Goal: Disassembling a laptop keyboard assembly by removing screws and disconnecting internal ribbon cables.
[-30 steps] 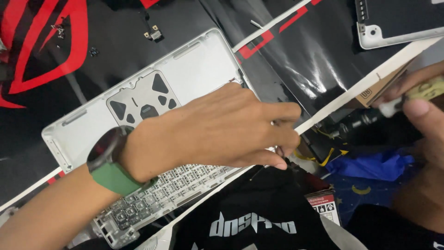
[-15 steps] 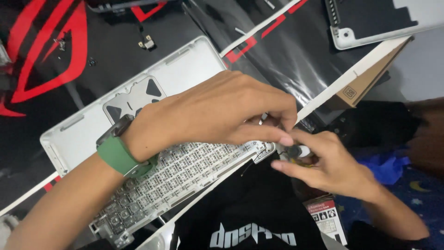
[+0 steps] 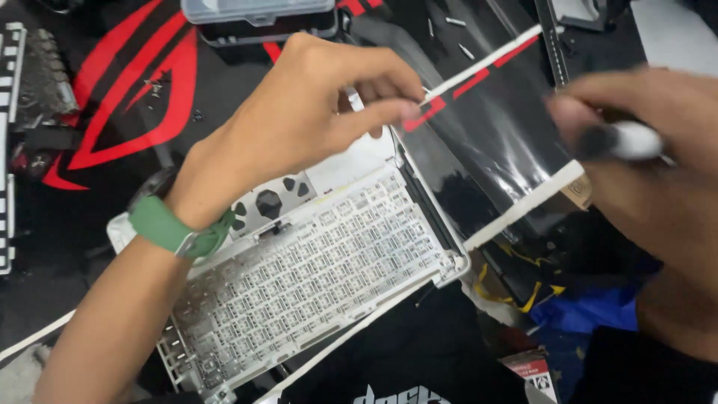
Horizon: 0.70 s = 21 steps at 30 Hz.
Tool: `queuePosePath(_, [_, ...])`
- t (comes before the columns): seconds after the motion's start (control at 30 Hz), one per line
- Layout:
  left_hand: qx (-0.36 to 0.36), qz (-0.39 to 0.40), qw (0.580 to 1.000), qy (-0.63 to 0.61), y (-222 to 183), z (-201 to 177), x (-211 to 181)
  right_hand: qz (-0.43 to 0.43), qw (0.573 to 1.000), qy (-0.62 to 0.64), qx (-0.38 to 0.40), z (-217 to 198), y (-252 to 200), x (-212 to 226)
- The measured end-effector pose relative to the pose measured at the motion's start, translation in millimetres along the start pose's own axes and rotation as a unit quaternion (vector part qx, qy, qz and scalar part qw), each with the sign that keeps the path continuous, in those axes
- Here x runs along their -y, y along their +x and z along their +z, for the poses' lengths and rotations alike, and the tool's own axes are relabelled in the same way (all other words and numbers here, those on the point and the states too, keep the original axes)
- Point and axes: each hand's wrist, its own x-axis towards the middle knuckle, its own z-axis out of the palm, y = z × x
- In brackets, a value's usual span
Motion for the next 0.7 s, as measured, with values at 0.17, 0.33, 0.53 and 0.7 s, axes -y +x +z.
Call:
queuePosePath(0.17, [-0.11, -0.14, 0.984, 0.005, -12, -5, 40, -0.243, 0.918, -0.261, -0.172, 40, 63, -22])
queuePosePath(0.33, [-0.116, -0.246, 0.962, 0.011, -12, -2, 71, -0.279, 0.864, -0.375, -0.185, 68, 108, -36])
queuePosePath(0.53, [-0.102, -0.241, 0.964, 0.047, -6, 3, 75, -0.35, 0.828, -0.402, -0.175, 66, 171, -51])
queuePosePath(0.7, [-0.089, -0.285, 0.949, 0.096, -11, 2, 80, -0.407, 0.802, -0.401, -0.172, 98, 206, -65])
